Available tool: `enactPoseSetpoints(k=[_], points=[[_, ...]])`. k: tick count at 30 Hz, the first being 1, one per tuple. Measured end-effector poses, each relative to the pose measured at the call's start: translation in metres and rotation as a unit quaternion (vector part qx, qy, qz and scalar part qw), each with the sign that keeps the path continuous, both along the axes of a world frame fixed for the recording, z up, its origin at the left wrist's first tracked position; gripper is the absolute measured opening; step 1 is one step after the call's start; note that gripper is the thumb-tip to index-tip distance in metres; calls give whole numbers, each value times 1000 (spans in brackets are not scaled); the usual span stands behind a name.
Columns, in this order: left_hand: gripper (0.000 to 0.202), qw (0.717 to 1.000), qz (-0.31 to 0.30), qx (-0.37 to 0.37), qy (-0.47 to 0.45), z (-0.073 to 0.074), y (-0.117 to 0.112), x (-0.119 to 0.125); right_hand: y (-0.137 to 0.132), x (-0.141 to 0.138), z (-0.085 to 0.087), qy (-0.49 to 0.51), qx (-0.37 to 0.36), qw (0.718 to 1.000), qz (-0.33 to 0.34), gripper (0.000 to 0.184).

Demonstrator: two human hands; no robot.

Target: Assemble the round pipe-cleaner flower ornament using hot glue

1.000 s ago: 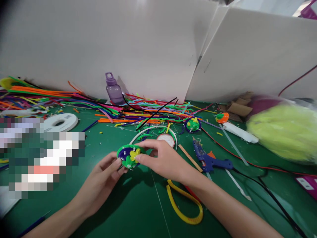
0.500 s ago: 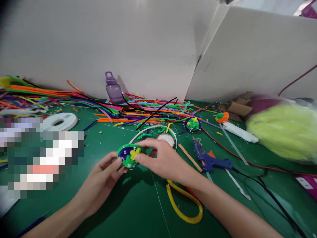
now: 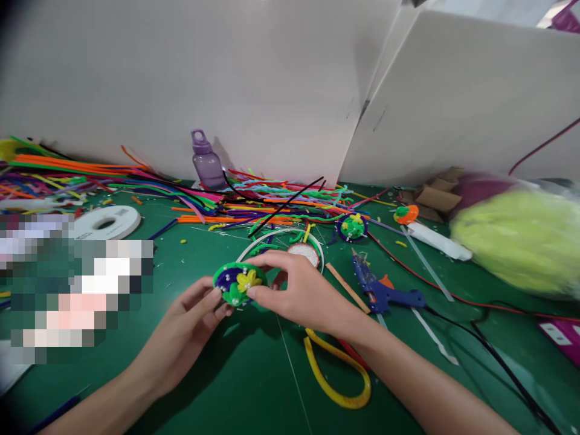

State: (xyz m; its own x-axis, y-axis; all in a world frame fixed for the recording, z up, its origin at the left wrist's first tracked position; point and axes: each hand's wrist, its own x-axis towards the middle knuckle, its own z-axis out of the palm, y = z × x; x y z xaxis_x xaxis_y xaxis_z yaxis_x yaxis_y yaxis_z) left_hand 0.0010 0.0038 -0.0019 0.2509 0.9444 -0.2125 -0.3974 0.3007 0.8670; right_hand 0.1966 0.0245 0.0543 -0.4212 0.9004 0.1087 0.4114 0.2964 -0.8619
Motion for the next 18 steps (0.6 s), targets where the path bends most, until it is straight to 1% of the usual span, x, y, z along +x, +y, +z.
enactPoseSetpoints(k=[7, 14, 18], points=[[7, 1000, -3, -4, 4, 1, 1, 1, 0, -1, 2, -5, 25, 1000, -7, 24], [7, 1000, 4, -2, 5, 0, 1, 1, 0, 1, 1, -14, 25, 999, 15, 34], [6, 1000, -2, -1, 4, 0, 0, 1, -1, -1, 1, -13, 31, 999, 9, 31]])
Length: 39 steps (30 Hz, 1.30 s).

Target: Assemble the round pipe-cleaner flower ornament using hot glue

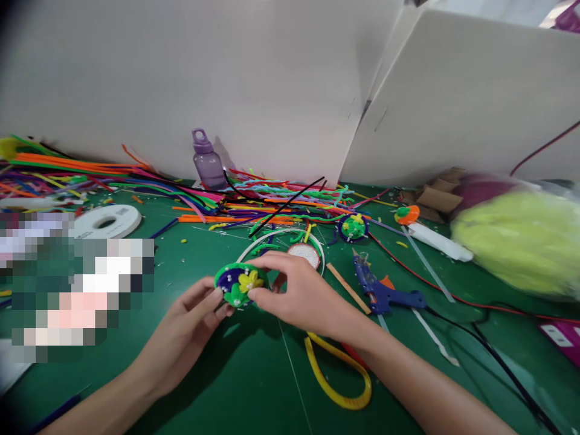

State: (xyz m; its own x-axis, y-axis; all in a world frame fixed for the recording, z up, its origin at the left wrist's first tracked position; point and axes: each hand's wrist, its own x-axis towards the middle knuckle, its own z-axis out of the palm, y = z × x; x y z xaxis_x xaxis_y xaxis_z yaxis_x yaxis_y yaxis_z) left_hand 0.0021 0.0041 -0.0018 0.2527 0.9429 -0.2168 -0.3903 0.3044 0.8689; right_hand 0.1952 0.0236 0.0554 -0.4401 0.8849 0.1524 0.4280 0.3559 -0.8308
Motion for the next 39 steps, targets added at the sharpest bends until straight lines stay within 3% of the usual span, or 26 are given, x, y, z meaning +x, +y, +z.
enactPoseSetpoints(k=[16, 24, 36, 39], points=[[7, 999, 8, 20, 32, 2, 0, 0, -1, 0, 3, -3, -11, 1000, -3, 30], [7, 999, 4, 21, 29, 1, -3, -1, 5, 9, 6, 24, -141, 990, -12, 31], [6, 1000, -5, 17, 24, 0, -1, 0, 2, 4, 4, 16, -73, 997, -19, 24], [6, 1000, 0, 14, 22, 1, -1, 0, 3, 4, 5, 33, -96, 995, -13, 25]])
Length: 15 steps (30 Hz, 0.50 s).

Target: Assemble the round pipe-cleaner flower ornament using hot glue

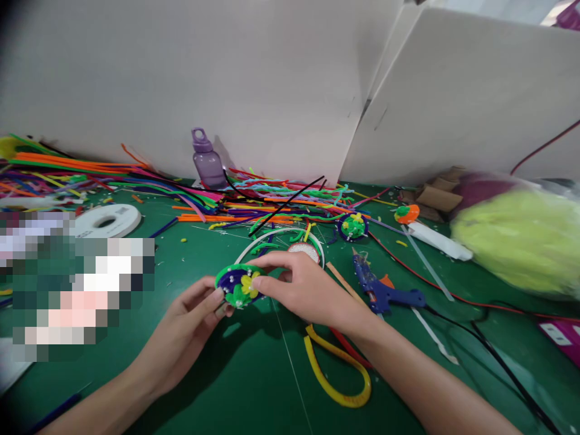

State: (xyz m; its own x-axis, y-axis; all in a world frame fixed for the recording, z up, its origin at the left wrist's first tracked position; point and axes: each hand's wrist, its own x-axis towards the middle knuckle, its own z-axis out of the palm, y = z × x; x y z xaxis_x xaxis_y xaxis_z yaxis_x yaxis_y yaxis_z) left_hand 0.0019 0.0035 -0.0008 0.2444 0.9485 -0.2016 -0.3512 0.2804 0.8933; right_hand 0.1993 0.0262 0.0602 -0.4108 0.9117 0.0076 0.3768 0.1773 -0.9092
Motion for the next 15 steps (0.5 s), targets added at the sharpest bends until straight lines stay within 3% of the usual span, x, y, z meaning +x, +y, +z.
enactPoseSetpoints(k=[4, 10, 15], points=[[6, 1000, 4, 1, -1, 1, -1, 1, -1, -1, 1, 17, -20, 1000, -2, 26], [8, 1000, 5, -3, 4, 1, -1, 0, -5, -5, -1, -43, 88, 995, -22, 24], [7, 1000, -1, -6, -1, 0, -2, 0, -5, -6, -2, -46, 110, 993, -21, 24]])
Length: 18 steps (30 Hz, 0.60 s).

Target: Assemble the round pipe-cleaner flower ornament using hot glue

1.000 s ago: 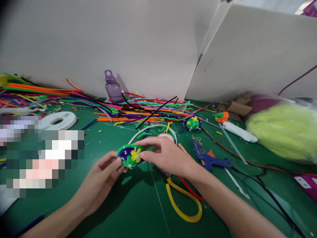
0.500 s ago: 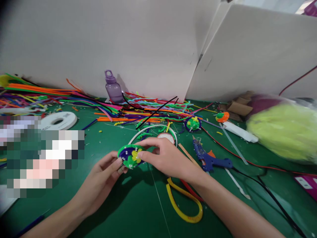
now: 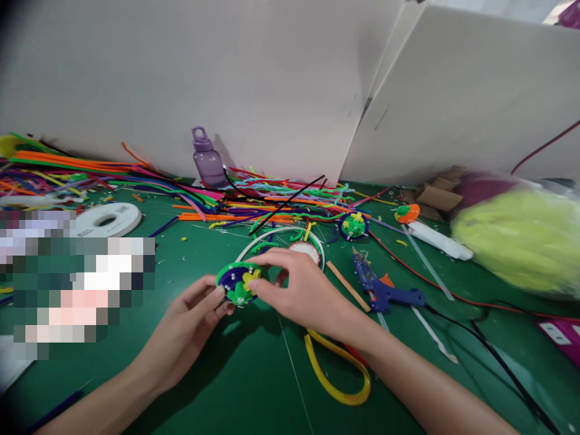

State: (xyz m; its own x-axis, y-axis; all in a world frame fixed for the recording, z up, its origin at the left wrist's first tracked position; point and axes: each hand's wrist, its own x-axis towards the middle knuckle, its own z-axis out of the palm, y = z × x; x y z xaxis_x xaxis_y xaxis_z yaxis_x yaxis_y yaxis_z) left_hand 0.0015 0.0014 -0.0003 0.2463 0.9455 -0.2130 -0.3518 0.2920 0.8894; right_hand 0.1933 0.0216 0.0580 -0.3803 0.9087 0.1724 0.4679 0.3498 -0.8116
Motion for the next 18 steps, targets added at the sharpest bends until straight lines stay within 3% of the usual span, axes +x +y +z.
enactPoseSetpoints(k=[10, 18], points=[[5, 1000, 6, -5, -17, 0, 1, 1, 3, 5, 2, 17, -56, 998, 1, 24], [6, 1000, 2, -6, -16, 1, 1, 1, 2, 2, -1, -10, -21, 1000, -2, 22]])
